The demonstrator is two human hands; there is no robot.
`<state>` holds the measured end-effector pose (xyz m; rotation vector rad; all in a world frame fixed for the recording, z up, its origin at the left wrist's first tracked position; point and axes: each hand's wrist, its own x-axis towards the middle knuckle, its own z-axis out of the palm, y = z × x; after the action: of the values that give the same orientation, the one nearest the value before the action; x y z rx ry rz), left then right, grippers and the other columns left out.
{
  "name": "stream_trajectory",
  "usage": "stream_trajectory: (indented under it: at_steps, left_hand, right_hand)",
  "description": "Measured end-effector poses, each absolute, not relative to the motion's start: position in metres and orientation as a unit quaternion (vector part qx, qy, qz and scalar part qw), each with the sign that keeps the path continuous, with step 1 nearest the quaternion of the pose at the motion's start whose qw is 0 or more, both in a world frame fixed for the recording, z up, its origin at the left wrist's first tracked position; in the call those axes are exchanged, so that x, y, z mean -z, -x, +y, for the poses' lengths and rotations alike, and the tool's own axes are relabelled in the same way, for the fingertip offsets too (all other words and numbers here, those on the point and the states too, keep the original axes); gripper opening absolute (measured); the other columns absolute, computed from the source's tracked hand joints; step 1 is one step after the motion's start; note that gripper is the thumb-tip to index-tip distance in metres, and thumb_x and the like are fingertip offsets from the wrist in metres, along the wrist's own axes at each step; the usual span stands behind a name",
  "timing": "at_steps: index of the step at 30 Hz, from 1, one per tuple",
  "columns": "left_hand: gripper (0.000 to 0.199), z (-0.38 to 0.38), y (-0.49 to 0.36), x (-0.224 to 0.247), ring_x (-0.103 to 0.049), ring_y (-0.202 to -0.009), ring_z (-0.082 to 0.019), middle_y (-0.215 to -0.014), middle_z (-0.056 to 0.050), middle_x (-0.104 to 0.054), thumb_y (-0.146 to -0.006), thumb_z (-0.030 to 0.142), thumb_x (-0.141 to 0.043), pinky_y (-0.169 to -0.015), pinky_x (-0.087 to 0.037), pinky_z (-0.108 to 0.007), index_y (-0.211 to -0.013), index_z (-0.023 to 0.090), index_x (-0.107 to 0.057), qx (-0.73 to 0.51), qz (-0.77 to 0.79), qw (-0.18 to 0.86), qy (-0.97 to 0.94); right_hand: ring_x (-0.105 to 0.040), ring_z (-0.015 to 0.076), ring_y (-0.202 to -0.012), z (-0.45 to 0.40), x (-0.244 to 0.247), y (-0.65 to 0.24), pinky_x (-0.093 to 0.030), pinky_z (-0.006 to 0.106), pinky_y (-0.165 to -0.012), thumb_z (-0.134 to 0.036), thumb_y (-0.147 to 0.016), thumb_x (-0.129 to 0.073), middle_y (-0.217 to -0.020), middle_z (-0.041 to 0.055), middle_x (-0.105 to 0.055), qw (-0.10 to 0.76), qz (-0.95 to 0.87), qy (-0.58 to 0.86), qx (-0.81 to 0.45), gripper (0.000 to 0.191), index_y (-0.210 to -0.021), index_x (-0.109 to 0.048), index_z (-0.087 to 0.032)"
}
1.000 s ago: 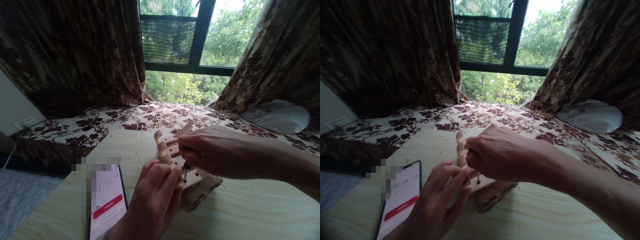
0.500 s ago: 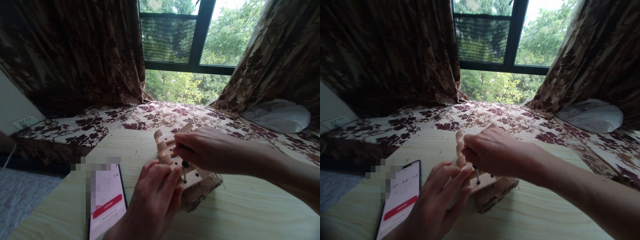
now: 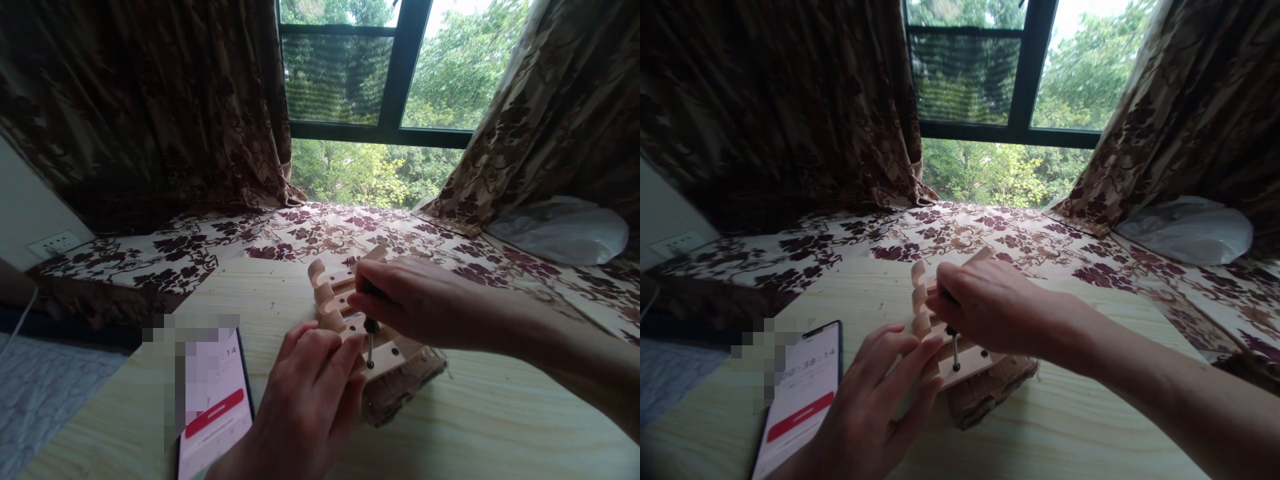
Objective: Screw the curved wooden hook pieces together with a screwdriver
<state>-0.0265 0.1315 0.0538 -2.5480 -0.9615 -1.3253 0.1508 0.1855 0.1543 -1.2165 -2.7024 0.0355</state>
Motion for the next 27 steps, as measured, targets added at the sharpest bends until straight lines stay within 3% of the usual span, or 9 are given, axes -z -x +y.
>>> stream_trajectory:
  at_steps: [11,16,27]
  left_hand:
    - [0.04,0.132,0.026,-0.054,-0.053,-0.097,-0.018,-0.096,-0.005,-0.056,-0.08,0.006,-0.06,-0.099,-0.043,-0.039,-0.119,0.013,-0.056,0.43,-0.327,0.044,0.84]
    - [0.041,0.131,0.026,-0.054,-0.051,-0.097,-0.018,-0.095,-0.006,-0.056,-0.08,0.006,-0.061,-0.099,-0.043,-0.039,-0.121,0.009,-0.055,0.429,-0.325,0.055,0.841]
    - [0.038,0.133,0.024,-0.054,-0.051,-0.098,-0.018,-0.096,-0.007,-0.053,-0.081,0.006,-0.059,-0.095,-0.047,-0.036,-0.119,0.009,-0.055,0.426,-0.332,0.077,0.838]
  right_hand:
    - [-0.04,0.011,-0.053,0.169,-0.157,-0.157,-0.025,0.027,-0.051,-0.03,-0.091,-0.041,-0.062,0.0001,-0.052,0.1,-0.913,0.394,-0.043,0.019,-0.076,-0.047,-0.019]
    - [-0.039,0.0112,-0.055,0.175,-0.147,-0.157,-0.026,0.027,-0.052,-0.031,-0.092,-0.044,-0.065,-0.0014,-0.052,0.146,-0.905,0.395,-0.068,0.015,-0.086,-0.049,-0.019]
    - [-0.043,0.0114,-0.052,0.178,-0.124,-0.141,-0.028,0.027,-0.052,-0.031,-0.093,-0.04,-0.061,-0.0026,-0.052,0.237,-0.845,0.473,-0.075,0.017,-0.081,-0.042,-0.02]
